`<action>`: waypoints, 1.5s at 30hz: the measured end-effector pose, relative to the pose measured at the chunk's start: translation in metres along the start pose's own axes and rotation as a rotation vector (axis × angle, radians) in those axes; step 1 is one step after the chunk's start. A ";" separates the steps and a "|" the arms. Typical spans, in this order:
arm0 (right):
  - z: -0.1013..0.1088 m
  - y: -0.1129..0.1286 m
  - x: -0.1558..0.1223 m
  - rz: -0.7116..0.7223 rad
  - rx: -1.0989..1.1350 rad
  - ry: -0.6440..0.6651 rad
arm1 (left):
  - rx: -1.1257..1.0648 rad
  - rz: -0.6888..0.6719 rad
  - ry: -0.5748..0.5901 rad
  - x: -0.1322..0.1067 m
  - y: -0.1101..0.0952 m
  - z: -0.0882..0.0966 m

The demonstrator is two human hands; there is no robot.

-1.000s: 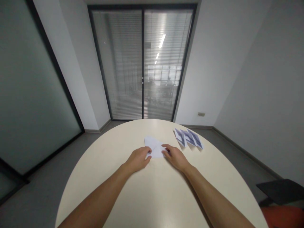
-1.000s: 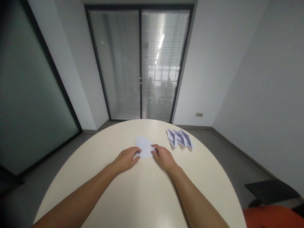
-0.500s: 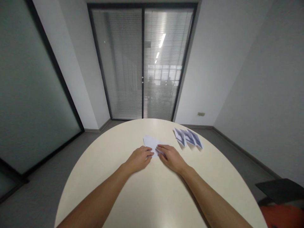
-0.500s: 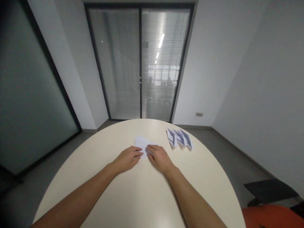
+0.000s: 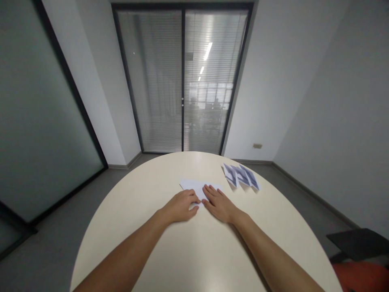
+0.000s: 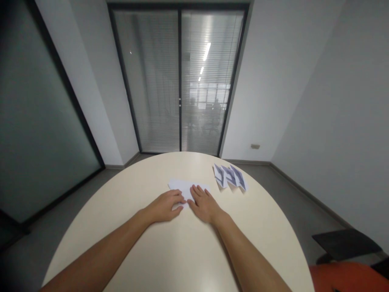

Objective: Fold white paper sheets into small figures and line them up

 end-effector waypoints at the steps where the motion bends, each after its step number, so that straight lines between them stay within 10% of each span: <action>1: 0.001 -0.001 0.000 -0.003 -0.003 -0.001 | 0.000 -0.011 0.008 0.000 -0.001 0.000; 22: 0.009 0.006 -0.003 0.184 0.085 0.053 | 0.081 0.162 0.096 -0.006 0.015 -0.017; 45: -0.002 -0.011 0.000 0.008 -0.047 -0.088 | 0.099 0.251 0.085 -0.004 0.016 -0.024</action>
Point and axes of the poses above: each hand's wrist, its own x-axis towards the middle knuckle, its own z-axis out of the back of the hand, y = z × x, the point moved 1 cm from there along x, towards the middle knuckle, and after that the axes turned 5 degrees about z, right-handed, at the moved point
